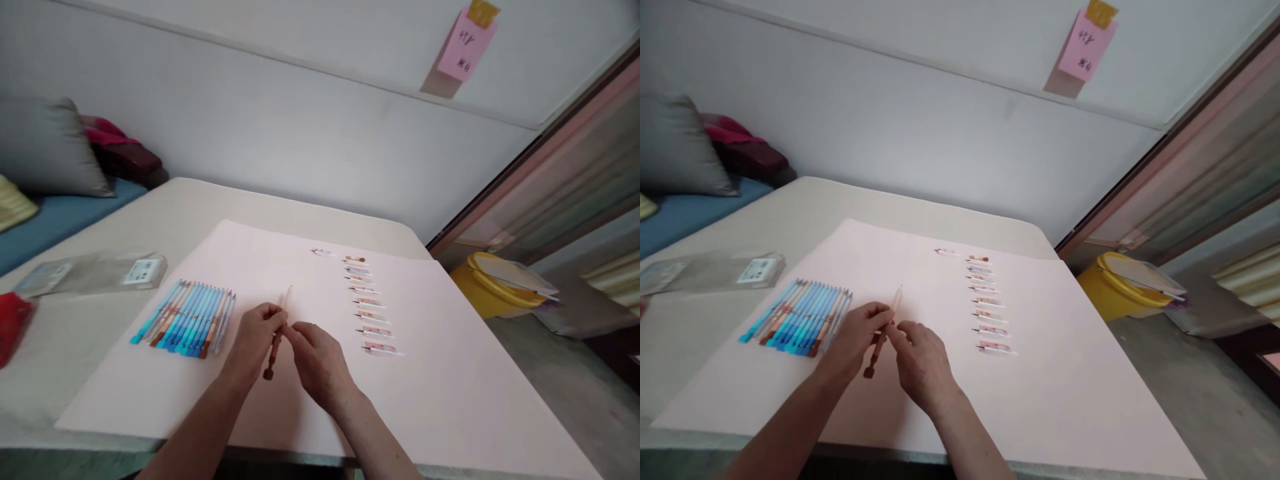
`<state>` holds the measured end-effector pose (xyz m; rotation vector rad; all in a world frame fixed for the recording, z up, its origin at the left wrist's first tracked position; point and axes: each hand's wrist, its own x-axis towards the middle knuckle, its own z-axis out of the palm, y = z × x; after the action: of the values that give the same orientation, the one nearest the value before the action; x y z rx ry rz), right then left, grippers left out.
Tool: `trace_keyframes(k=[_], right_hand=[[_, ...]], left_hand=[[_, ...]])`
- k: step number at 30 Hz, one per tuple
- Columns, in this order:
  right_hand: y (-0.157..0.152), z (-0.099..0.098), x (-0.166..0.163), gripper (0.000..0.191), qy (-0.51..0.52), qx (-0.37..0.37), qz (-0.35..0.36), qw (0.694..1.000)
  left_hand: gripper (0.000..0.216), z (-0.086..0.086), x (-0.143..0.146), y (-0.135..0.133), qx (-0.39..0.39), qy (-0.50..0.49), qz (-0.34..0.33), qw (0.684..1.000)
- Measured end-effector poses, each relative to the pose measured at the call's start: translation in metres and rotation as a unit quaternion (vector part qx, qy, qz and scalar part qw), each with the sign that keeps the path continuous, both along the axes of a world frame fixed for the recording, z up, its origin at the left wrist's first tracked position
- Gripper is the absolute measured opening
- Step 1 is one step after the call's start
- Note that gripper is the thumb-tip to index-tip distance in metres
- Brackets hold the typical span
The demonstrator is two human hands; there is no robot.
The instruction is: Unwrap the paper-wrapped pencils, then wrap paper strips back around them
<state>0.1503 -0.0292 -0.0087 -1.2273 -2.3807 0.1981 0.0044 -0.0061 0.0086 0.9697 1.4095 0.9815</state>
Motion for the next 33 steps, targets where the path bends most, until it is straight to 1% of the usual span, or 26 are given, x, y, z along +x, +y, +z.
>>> trace_keyframes(k=[1,2,3,4,6,7,9,11,12,16,18,20,22,24,27,30,33], right_hand=[[0.000,-0.001,0.001,0.050,0.009,0.005,0.005,1.000],[0.001,-0.001,0.002,0.049,0.020,0.009,0.009,1.000],[0.001,-0.002,0.002,0.046,0.029,0.014,0.012,0.999],[0.002,-0.002,0.003,0.044,0.038,0.018,0.013,0.999],[0.003,-0.001,0.004,0.040,0.051,0.022,0.014,0.998],[0.003,-0.001,0.004,0.039,0.054,0.022,0.014,0.998],[0.003,0.000,0.005,0.037,0.057,0.022,0.015,0.998],[0.003,0.001,0.005,0.035,0.058,0.026,0.014,0.998],[0.003,0.001,0.005,0.034,0.059,0.030,0.013,0.998],[0.004,0.002,0.006,0.030,0.064,0.040,0.007,0.997],[0.004,0.002,0.006,0.029,0.063,0.039,0.004,0.997],[0.004,0.003,0.006,0.028,0.059,0.036,0.000,0.998],[0.004,0.003,0.005,0.027,0.050,0.032,-0.001,0.998],[0.004,0.003,0.005,0.026,0.040,0.025,0.001,0.999],[0.004,0.002,0.004,0.024,0.028,0.008,0.004,1.000],[0.004,0.002,0.004,0.023,0.022,-0.004,0.004,1.000],[0.004,0.002,0.005,0.023,0.015,-0.006,0.002,1.000]], left_hand=[[0.021,0.000,-0.004,0.003,0.009,0.092,0.000,0.996],[0.020,0.000,-0.007,0.006,0.017,0.190,-0.002,0.982],[0.019,-0.001,-0.011,0.008,0.023,0.284,-0.010,0.958],[0.018,-0.003,-0.015,0.011,0.032,0.372,-0.020,0.928],[0.021,-0.009,-0.021,0.015,0.034,0.505,-0.052,0.861],[0.022,-0.013,-0.024,0.017,0.034,0.553,-0.071,0.830],[0.025,-0.022,-0.030,0.019,0.025,0.612,-0.106,0.783],[0.029,-0.031,-0.036,0.020,0.020,0.644,-0.117,0.755],[0.029,-0.035,-0.039,0.021,0.019,0.654,-0.118,0.747],[0.030,-0.044,-0.049,0.024,0.035,0.671,-0.117,0.731],[0.030,-0.044,-0.051,0.025,0.051,0.680,-0.104,0.724],[0.031,-0.042,-0.048,0.025,0.059,0.682,-0.105,0.722],[0.032,-0.039,-0.040,0.023,0.051,0.671,-0.134,0.727],[0.034,-0.035,-0.030,0.019,0.042,0.651,-0.180,0.736],[0.033,-0.033,-0.013,0.010,0.069,0.630,-0.225,0.740],[0.036,-0.034,-0.007,0.004,0.093,0.632,-0.240,0.731],[0.039,-0.036,-0.010,0.004,0.093,0.639,-0.245,0.723]])
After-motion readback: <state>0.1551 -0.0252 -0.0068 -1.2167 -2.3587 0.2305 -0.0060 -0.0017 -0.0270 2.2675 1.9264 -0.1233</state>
